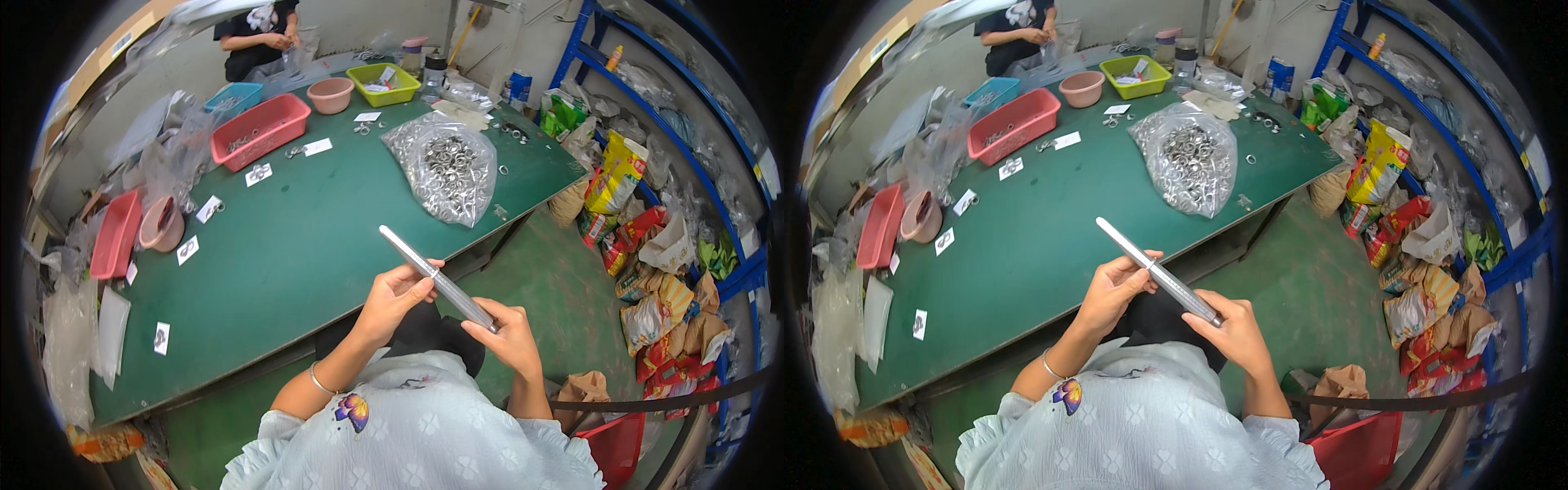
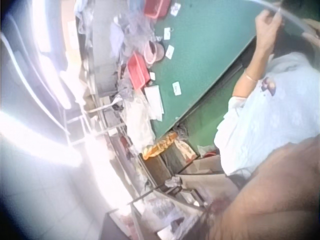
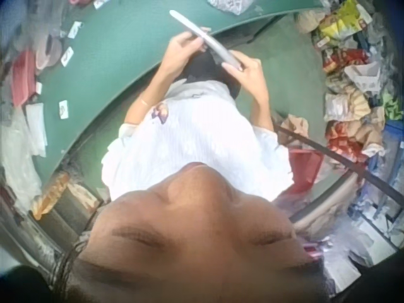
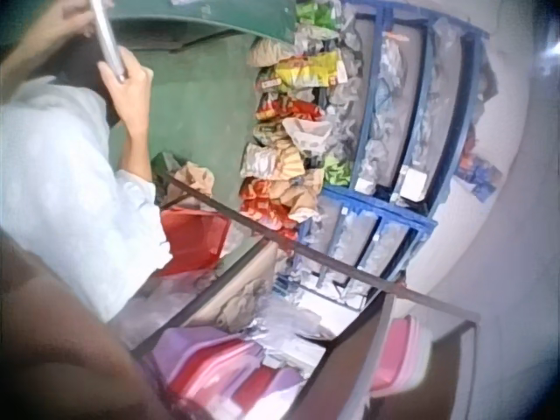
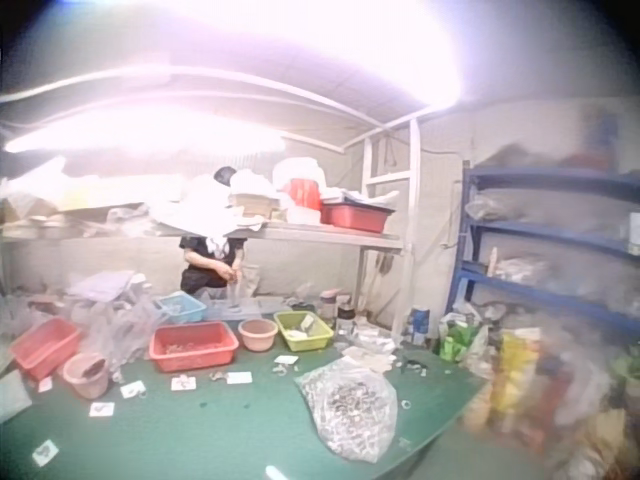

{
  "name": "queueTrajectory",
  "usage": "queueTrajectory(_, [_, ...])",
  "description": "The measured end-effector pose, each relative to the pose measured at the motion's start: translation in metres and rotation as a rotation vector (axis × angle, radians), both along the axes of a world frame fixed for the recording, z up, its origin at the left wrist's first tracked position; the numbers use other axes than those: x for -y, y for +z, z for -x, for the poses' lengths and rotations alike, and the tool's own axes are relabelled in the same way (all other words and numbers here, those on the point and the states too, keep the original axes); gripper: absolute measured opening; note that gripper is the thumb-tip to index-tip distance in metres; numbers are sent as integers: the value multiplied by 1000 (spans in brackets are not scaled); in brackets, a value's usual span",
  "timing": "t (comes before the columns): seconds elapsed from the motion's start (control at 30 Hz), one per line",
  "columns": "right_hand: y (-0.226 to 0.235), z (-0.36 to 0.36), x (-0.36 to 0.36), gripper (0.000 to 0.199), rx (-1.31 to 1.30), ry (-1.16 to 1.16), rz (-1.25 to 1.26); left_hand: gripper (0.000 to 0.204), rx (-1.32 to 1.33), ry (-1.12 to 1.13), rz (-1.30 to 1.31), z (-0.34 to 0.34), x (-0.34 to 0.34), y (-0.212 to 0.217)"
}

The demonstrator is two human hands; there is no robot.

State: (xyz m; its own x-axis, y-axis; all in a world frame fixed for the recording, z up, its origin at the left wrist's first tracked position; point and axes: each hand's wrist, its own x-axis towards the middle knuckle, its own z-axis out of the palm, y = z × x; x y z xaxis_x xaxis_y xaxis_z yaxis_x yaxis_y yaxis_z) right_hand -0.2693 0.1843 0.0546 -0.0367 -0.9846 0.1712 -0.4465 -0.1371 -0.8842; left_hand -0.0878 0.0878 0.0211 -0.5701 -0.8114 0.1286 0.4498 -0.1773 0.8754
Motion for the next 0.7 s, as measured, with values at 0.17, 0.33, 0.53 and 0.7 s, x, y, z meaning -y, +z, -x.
queueTrajectory(0.17, [0, 20, 1, 29, 20, -89, 8, 32, -17, -73, -7, 28, 13, 6])
queueTrajectory(0.33, [-8, 46, 7, 30, 4, -170, 33, 32, 8, -145, -46, 65, 30, 5])
queueTrajectory(0.53, [-24, 95, 29, 29, 193, -306, 32, 40, -75, -243, -76, 128, 72, 7])
queueTrajectory(0.7, [-28, 148, 67, 29, 414, -558, 10, 47, 273, -55, 62, 238, 143, -23])
